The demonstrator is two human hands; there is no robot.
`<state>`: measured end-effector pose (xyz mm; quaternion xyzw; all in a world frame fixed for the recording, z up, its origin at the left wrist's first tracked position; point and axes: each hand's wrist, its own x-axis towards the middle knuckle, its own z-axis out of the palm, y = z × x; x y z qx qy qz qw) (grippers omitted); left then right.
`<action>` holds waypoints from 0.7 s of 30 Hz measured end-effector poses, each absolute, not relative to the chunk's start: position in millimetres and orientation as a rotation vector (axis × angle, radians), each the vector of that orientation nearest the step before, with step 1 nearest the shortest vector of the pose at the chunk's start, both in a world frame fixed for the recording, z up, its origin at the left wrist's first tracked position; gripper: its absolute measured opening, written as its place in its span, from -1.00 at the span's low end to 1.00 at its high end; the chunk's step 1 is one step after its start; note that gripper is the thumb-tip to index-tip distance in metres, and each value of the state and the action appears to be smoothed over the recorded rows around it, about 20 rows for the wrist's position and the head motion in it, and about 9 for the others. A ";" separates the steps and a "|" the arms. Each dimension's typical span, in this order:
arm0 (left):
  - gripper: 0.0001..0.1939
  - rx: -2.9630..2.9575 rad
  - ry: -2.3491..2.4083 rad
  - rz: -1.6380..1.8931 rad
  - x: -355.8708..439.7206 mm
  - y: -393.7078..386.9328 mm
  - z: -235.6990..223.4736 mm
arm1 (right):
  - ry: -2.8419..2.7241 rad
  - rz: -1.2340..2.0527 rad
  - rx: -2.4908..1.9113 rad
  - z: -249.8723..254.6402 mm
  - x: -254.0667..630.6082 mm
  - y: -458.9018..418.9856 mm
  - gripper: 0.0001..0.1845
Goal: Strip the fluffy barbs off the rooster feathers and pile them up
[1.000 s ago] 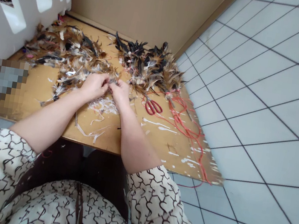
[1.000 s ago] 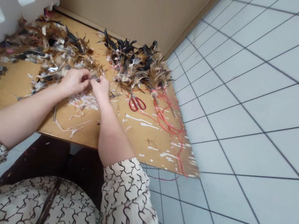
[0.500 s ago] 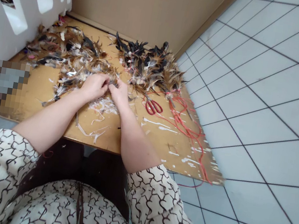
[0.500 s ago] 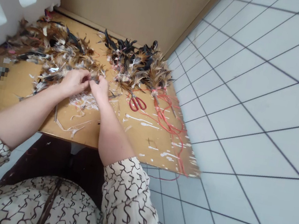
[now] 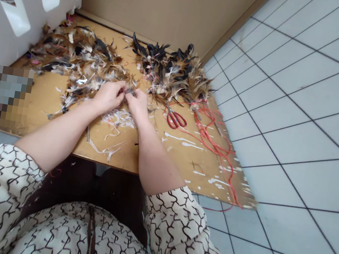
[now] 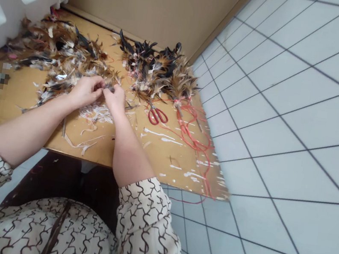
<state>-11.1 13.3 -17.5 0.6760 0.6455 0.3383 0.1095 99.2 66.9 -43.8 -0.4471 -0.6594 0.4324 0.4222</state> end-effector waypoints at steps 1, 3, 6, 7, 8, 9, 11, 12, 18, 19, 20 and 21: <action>-0.77 1.978 1.890 1.000 -11.5 13.8 -18.0 | -1.651 1.085 -1.127 -42.9 98.9 66.3 -0.89; -0.74 1.947 1.875 1.011 -11.9 15.0 -19.4 | -1.651 1.080 -1.148 -40.4 98.3 64.3 -0.86; -0.69 1.903 1.865 1.048 -11.8 16.7 -21.3 | -1.657 1.072 -1.181 -35.9 97.7 61.1 -0.82; -0.68 1.896 1.864 1.059 -11.7 17.1 -21.7 | -1.657 1.072 -1.185 -34.9 97.6 60.3 -0.82; -0.69 1.891 1.863 1.067 -11.6 17.5 -21.9 | -1.655 1.071 -1.183 -34.3 97.6 59.9 -0.82; -0.70 1.884 1.861 1.072 -11.7 17.9 -21.8 | -1.653 1.070 -1.176 -34.1 97.6 59.8 -0.83; -0.72 1.873 1.856 1.079 -12.0 18.4 -21.3 | -1.652 1.069 -1.141 -35.2 98.0 60.6 -0.86; -0.72 1.870 1.853 1.084 -12.3 18.7 -21.0 | -1.653 1.071 -1.119 -36.2 98.3 61.4 -0.88; -0.69 1.843 1.854 1.091 -13.4 18.5 -18.3 | -1.673 1.077 -1.093 -42.5 98.7 66.9 -0.89; -0.69 1.832 1.859 1.096 -13.4 18.2 -17.8 | -1.672 1.072 -1.096 -42.9 98.6 67.4 -0.89; -0.69 1.817 1.862 1.106 -13.3 17.8 -17.2 | -1.668 1.069 -1.097 -43.2 98.5 67.9 -0.89; -0.69 1.797 1.860 1.122 -13.2 17.6 -16.7 | -1.661 1.071 -1.095 -43.3 98.5 68.2 -0.88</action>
